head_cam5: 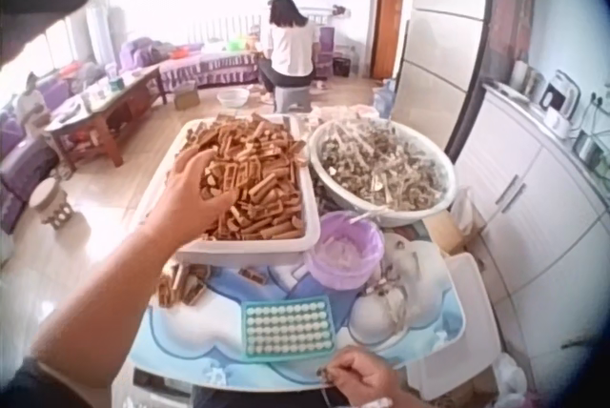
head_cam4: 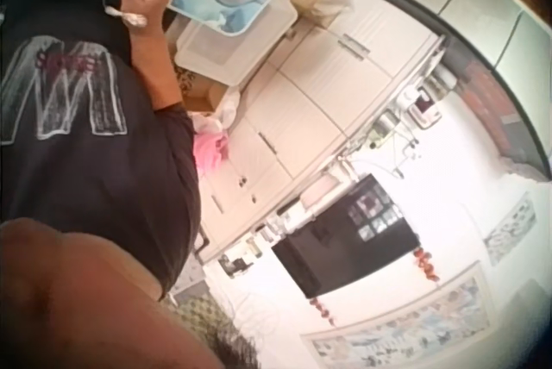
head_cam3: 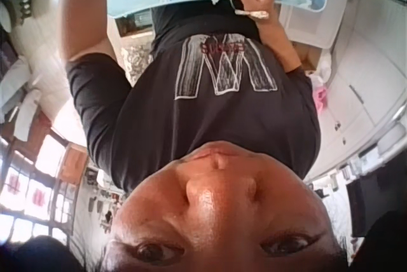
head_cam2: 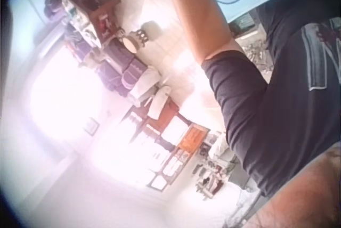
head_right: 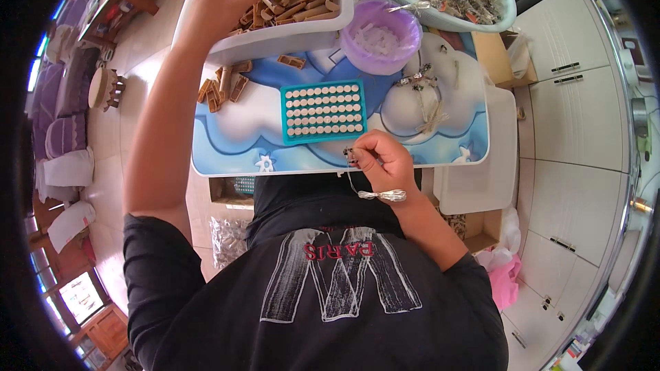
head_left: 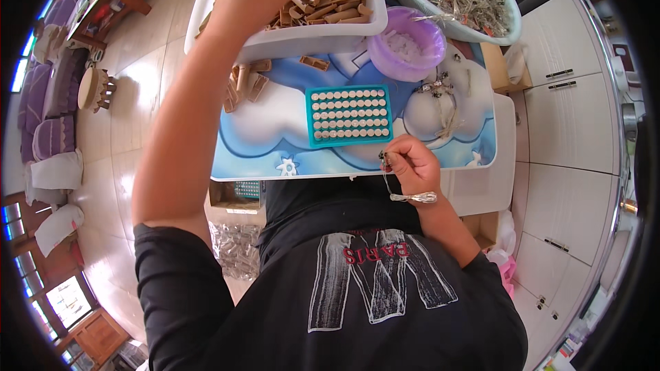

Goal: The person assembles small brown plastic components by hand, inserting metal pins and white circular pieces into the slots. They handle the parts one at a time, occasionally picking up new components from a white bin and placing finished assemblies into a cardboard box.

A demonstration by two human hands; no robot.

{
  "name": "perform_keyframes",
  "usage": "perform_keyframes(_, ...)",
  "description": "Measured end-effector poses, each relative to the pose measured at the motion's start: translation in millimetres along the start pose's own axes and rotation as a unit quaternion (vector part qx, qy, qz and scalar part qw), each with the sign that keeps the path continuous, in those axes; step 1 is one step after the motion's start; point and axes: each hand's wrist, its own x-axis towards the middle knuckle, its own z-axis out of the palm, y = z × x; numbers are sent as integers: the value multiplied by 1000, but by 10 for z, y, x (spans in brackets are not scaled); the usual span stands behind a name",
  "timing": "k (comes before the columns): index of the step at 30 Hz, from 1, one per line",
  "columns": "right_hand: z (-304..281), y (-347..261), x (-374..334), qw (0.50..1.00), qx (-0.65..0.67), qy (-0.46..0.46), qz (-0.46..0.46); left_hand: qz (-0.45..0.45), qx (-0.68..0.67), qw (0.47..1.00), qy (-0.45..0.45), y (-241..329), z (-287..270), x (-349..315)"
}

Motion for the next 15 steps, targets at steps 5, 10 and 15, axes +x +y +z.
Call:
perform_keyframes(5,-55,99,-50,1000,1,-22,17,-66,45,991,-107,4,206,590)
perform_keyframes(10,-55,96,-35,1000,16,-18,16,-117,98,975,-160,310,246,587)
perform_keyframes(15,-18,109,-29,1000,4,-8,11,-176,95,969,-142,0,397,765)
